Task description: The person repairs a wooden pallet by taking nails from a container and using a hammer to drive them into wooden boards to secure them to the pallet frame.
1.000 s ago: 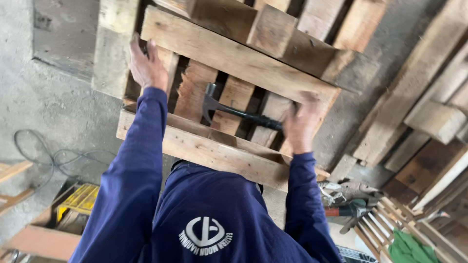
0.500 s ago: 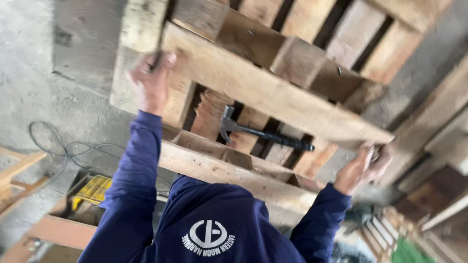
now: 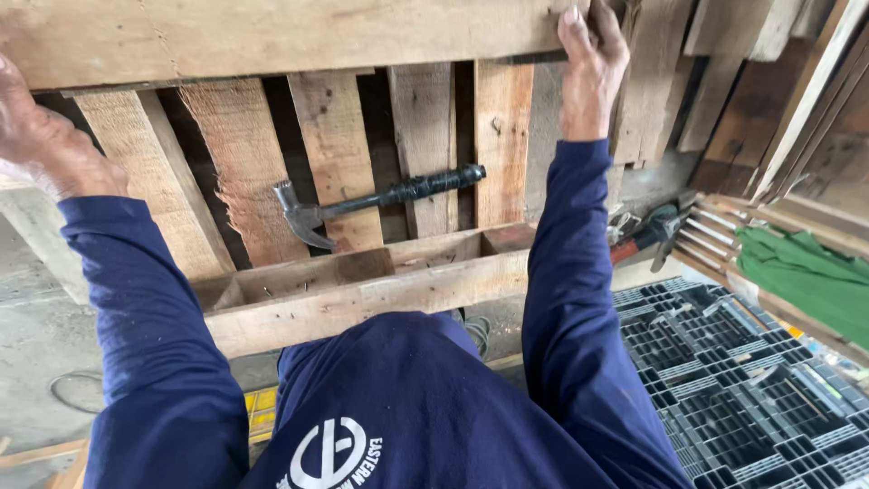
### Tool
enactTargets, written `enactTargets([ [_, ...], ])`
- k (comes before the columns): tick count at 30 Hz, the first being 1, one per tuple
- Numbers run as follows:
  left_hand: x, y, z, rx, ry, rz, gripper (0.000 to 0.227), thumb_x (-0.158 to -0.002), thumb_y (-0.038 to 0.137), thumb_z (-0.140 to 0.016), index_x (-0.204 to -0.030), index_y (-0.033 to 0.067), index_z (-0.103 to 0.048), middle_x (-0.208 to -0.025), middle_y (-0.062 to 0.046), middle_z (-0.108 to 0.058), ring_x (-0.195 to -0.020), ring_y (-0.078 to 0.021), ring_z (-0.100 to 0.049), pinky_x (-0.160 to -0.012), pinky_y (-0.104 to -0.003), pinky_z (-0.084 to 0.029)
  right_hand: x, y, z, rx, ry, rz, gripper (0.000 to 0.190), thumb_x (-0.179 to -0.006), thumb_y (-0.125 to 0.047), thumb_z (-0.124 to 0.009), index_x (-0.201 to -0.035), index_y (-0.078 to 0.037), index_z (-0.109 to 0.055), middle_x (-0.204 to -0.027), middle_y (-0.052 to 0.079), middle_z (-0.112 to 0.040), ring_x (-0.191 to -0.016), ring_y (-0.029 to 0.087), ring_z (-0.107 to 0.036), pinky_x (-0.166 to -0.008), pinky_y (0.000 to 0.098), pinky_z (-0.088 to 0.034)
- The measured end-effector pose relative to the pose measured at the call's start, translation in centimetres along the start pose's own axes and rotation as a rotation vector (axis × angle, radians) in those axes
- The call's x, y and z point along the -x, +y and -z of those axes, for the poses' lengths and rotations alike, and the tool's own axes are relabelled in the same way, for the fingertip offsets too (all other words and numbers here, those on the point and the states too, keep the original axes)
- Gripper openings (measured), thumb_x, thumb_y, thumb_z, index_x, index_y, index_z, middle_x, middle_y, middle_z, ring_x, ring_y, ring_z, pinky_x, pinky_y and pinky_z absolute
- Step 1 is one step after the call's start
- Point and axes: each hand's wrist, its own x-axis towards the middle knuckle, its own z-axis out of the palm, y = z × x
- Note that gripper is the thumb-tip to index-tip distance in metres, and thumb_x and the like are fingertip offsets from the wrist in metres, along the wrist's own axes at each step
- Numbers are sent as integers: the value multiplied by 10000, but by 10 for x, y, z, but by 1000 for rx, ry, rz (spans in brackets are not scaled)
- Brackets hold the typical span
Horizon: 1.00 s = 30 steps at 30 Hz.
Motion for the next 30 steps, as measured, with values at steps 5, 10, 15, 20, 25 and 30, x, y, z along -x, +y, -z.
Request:
enactTargets([
  [5, -12, -19, 3, -33, 49, -108, 640, -968, 513, -824, -1326, 19, -629, -1444, -216, -572, -1466, -313, -496, -1302, -570, -297, -7, 11, 4, 34, 99, -92, 249, -959, -154, -840, -1089, 11, -705, -920, 41, -638, -835, 169, -646, -781, 379, -623],
  [10, -21, -33, 11, -26, 69, -133, 662, -936, 443, -777, -1352, -26, -565, -1406, -222, -606, -1369, -301, -608, -1258, -518, -426, -1, 8, 4, 94, 205, -83, 387, -852, -250, -848, -1091, -99, -583, -992, 3, -666, -951, 181, -716, -764, 454, -688],
  [15, -19, -36, 19, 396, 34, -60, 658, -1110, 269, -675, -1560, 78, -234, -1649, -157, -414, -1499, -226, -469, -1255, -340, -290, -2, 1, -11, 24, 139, -74, 339, -913, -250, -848, -1111, -40, -670, -998, 34, -714, -951, 201, -681, -777, 478, -597],
  [20, 26, -13, -25, -138, 337, -160, 539, -1075, 315, -686, -1468, 60, -417, -1467, -171, -541, -1296, -247, -576, -1126, -381, -423, 15, 10, -11, -58, 34, 42, 383, -1083, -362, -780, -1240, -20, -708, -1138, 110, -703, -1017, 273, -643, -938, 571, -566],
  [25, 140, 61, -119, -367, 202, -348, 423, -1033, 371, -686, -1338, 96, -587, -1243, -147, -677, -1059, -251, -665, -958, -408, -531, 19, 26, -4, 62, 144, -41, 571, -1003, -437, -683, -1457, -121, -544, -1478, 129, -592, -1371, 290, -578, -1062, 532, -563],
  [30, 185, 116, -215, -534, -412, -258, 436, -972, 440, -707, -1261, 114, -715, -1053, -119, -778, -802, -245, -720, -791, -420, -603, 14, 43, 17, -36, 52, -40, 600, -1055, -425, -684, -1513, -83, -502, -1467, 138, -640, -1382, 309, -633, -1122, 499, -560],
])
